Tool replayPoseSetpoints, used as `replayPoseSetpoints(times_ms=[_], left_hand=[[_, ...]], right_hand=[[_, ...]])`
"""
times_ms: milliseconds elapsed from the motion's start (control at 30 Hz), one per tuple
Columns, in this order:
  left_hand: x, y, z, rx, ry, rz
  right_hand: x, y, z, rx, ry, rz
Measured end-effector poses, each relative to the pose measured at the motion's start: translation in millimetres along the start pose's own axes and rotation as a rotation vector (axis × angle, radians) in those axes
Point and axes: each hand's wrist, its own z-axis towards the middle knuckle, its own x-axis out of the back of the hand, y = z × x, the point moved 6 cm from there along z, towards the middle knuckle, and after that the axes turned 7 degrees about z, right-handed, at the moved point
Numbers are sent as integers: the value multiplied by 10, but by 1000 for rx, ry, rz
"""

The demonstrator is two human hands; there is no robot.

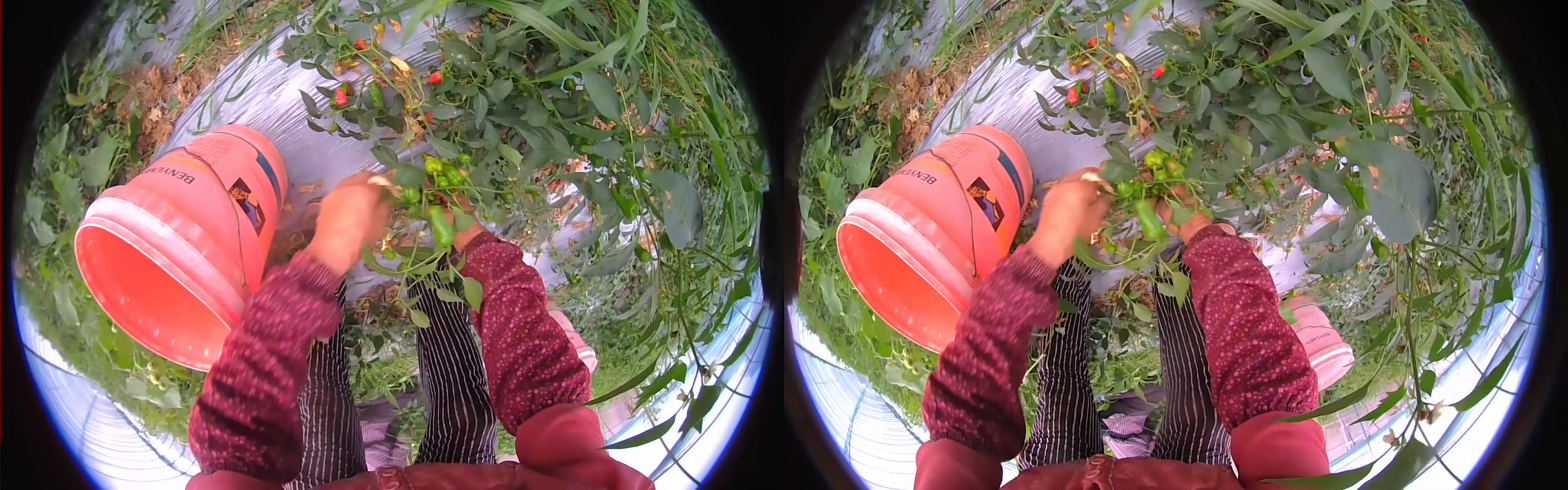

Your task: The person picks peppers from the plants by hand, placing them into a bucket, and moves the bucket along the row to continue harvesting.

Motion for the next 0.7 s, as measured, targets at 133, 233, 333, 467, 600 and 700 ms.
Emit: replayPoseSetpoints(times_ms=[133,233,333,467,600,700], left_hand=[[-475,117,109,-157,-332,158],[-487,189,142,-199,-221,464],[-496,177,106,-267,-301,433],[-433,171,40,-135,-252,333],[-427,111,20,-21,-258,266],[-405,77,3,65,-453,343]], right_hand=[[-138,-116,27,59,-20,-572],[172,137,8,-198,255,223],[152,135,123,-58,87,-903],[-727,-312,-1,-269,35,-1715],[-623,-176,-144,-210,101,-1183],[-490,-16,-169,-1,70,-1643]])
